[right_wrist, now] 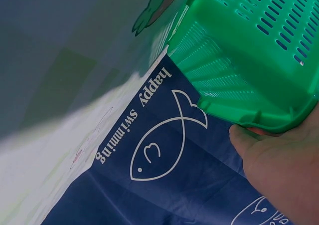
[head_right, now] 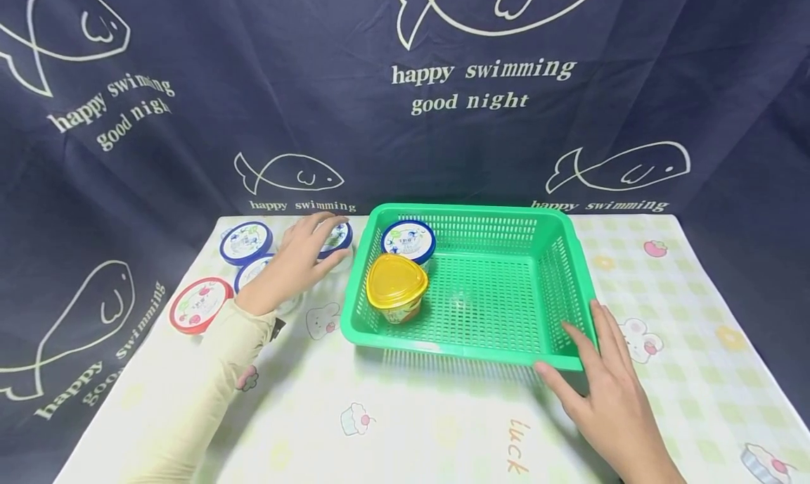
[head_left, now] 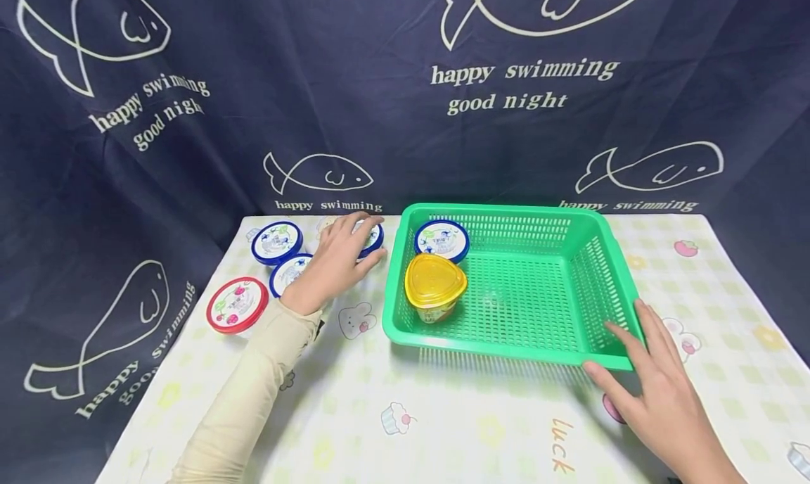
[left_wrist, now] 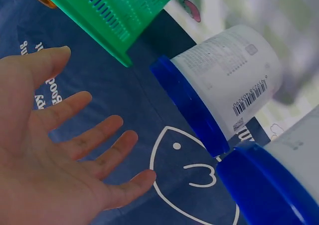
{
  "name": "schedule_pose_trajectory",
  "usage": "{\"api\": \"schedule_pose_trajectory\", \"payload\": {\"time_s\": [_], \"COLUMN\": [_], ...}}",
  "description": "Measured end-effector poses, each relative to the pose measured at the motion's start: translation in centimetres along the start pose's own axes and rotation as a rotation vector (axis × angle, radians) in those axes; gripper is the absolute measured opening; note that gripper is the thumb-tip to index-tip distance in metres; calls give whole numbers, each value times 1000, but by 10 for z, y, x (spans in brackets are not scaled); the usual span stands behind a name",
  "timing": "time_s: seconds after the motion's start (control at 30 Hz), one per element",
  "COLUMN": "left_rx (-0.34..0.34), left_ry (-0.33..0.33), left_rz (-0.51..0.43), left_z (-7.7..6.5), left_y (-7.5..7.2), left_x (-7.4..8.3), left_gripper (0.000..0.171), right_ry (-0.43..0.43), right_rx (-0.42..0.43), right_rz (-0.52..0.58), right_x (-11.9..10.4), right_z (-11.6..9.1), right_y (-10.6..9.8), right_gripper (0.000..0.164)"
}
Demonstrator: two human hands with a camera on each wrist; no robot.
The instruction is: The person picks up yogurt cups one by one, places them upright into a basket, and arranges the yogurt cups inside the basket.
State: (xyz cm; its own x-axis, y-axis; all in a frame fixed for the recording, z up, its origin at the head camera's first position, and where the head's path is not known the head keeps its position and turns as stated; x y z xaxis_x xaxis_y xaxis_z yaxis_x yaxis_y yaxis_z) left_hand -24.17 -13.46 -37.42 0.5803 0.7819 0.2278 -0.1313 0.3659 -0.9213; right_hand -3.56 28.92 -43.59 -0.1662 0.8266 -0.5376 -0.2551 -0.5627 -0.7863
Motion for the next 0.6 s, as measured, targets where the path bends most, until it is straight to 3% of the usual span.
{"api": "schedule_pose_trajectory", "payload": {"time_s": [0.3,0.6], "left_rx": [-11,-69], "left_ry": [-41,-117], "left_rz": [34,89], "left_z": [3,10], "left_y": [3,8], "left_x": [-5,-9], "left_gripper": [56,58], "right_ry": [-4,-6], "right_rx": [7,11], "right_rz": [-13,-23], "right_x": [1,1], "right_z": [0,0], "right_y": [1,1], "right_gripper": [68,69]}}
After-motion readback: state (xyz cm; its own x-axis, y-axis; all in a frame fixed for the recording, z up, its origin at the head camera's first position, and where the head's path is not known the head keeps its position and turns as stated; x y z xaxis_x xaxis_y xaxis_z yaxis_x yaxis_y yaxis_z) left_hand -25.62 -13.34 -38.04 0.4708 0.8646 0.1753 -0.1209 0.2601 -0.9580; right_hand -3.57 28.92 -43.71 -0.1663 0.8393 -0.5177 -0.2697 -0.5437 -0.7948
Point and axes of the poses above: each hand's wrist, its own z-axis towards the middle knuckle, its own y-axis out of the palm, x = y × z, the point moved 1 cm from there along z, towards the middle knuckle, and after that the axes turned 1 degree about -x, right-handed, at the moved point
